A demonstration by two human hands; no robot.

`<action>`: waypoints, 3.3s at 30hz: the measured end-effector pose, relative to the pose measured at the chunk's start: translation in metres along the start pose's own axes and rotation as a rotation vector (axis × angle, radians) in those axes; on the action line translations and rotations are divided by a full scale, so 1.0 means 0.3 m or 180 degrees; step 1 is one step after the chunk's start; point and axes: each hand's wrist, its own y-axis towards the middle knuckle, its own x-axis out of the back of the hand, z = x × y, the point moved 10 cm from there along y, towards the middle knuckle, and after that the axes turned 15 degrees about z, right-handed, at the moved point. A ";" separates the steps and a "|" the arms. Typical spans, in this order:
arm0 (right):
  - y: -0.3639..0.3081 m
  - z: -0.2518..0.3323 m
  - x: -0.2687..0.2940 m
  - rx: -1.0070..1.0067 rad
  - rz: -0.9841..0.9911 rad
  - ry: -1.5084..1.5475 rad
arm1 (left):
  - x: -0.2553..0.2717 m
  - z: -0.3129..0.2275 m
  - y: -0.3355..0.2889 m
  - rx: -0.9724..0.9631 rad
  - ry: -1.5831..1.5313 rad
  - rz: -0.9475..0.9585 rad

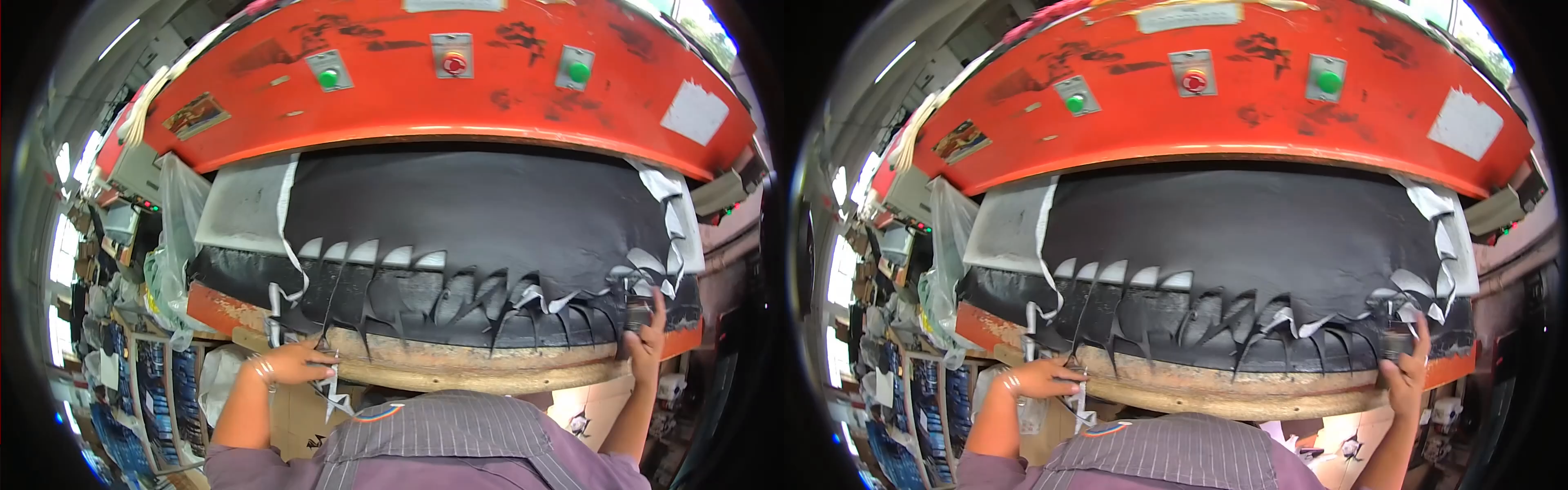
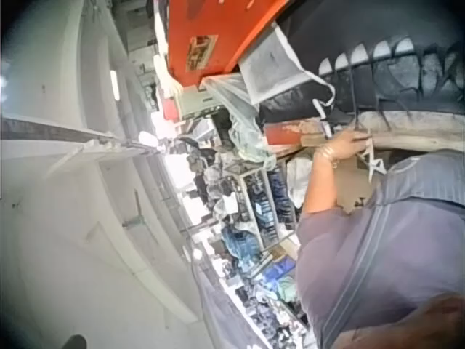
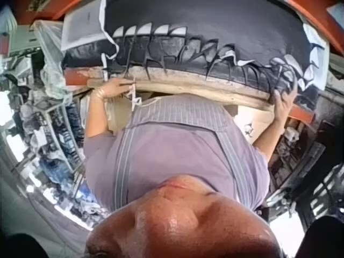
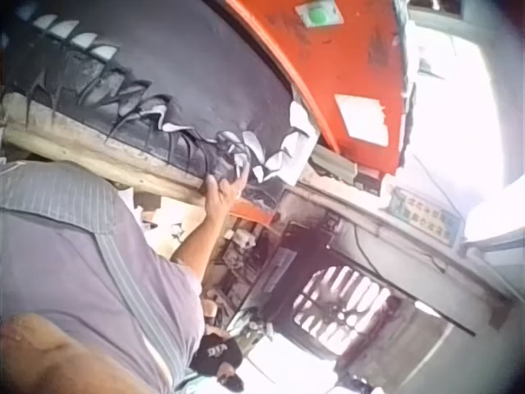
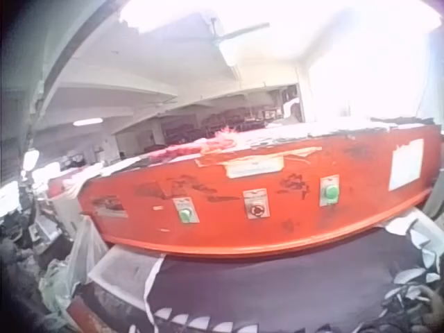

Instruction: Cutting and organizing shoe components using industrial machinery and scissors.

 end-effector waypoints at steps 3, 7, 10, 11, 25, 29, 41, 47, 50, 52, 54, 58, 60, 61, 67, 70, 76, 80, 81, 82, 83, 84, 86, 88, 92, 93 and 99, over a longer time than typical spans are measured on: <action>0.005 -0.026 0.018 -0.0699 -0.0358 0.1122 | 0.180 0.039 -0.143 -0.0604 -0.0262 -0.0988; 0.153 0.042 -0.180 -0.1570 -0.0332 0.1557 | 0.480 0.120 -0.236 -0.0886 0.0079 -0.2838; 0.417 0.326 -0.550 -0.0900 0.0675 0.0935 | 0.605 0.115 -0.152 -0.1687 0.0205 -0.3327; 0.495 0.415 -0.696 -0.0794 0.0963 0.0981 | 0.632 0.120 -0.087 -0.1514 0.0494 -0.3421; 1.083 0.898 -1.603 0.0048 0.1203 -0.0489 | 1.029 0.620 0.289 -0.2314 -0.3417 -0.2690; 0.984 0.546 -1.216 -0.0728 0.0466 -0.0864 | 1.189 0.639 0.376 -0.1478 -0.2793 -0.2230; 0.371 -0.310 -0.077 -0.3823 -0.1093 -0.1546 | 1.290 0.441 0.300 -0.0268 -0.0108 -0.3804; 0.360 -0.543 -0.071 -0.4577 -0.0230 -0.0496 | 1.253 0.438 0.272 -0.0140 -0.0063 -0.4179; 0.363 -0.591 -0.081 -0.4833 0.0045 -0.0291 | 1.261 0.447 0.274 -0.0026 -0.0017 -0.4266; 0.334 -0.591 -0.033 -0.5339 0.0000 -0.0905 | 1.259 0.469 0.294 -0.0024 -0.0204 -0.4125; 0.371 -0.613 -0.046 -0.4973 0.0022 -0.0666 | 1.258 0.471 0.300 -0.0174 -0.0247 -0.4103; 0.459 -0.597 -0.034 -0.4163 0.0135 -0.1334 | 1.258 0.476 0.275 -0.0240 -0.0136 -0.4335; 0.463 -0.590 -0.040 -0.4162 0.0084 -0.1594 | 1.252 0.486 0.273 -0.0248 -0.0132 -0.4359; 0.477 -0.575 -0.034 -0.4030 -0.0015 -0.1817 | 1.259 0.465 0.270 -0.0406 -0.0044 -0.4465; 0.482 -0.517 -0.015 -0.3896 -0.1267 -0.1979 | 1.278 0.441 0.273 -0.0053 -0.0060 -0.4608; 0.473 -0.516 -0.037 -0.3877 -0.1331 -0.2032 | 1.266 0.470 0.243 0.0445 -0.0365 -0.4535; 0.466 -0.470 -0.066 -0.3754 -0.0928 -0.1945 | 1.260 0.487 0.194 0.0609 -0.0636 -0.4360; 0.461 -0.276 -0.099 -0.4253 -0.1281 -0.2305 | 1.126 0.432 0.064 -0.0209 -0.0030 -0.5302; 0.505 -0.182 -0.162 -0.3759 -0.1436 -0.2485 | 1.079 0.423 0.074 -0.0588 0.0104 -0.4988; 0.550 -0.054 -0.220 -0.3191 -0.1687 -0.2826 | 1.021 0.419 0.096 -0.0923 0.0155 -0.4559; 0.646 0.041 -0.342 -0.2149 -0.1410 -0.2361 | 0.951 0.418 0.091 -0.0814 0.0431 -0.4479; 0.715 0.152 -0.455 -0.1353 -0.1162 -0.1912 | 0.885 0.419 0.102 -0.0672 0.0668 -0.4277; 0.840 0.359 -0.791 -0.0059 -0.0163 -0.0042 | 0.785 0.453 0.089 -0.0546 0.0650 -0.4080; 0.894 0.605 -1.108 0.0522 0.1006 -0.0404 | 0.748 0.484 0.055 -0.0539 0.0544 -0.4105; 0.962 0.909 -1.512 0.0987 0.1808 -0.0602 | 0.738 0.506 0.034 -0.0788 0.0323 -0.3971; 0.974 0.937 -1.568 0.0949 0.1897 -0.0631 | 0.739 0.509 0.033 -0.0848 0.0289 -0.3959; 0.988 0.939 -1.722 0.0920 0.2249 -0.1078 | 0.723 0.542 0.036 -0.1160 -0.0023 -0.3873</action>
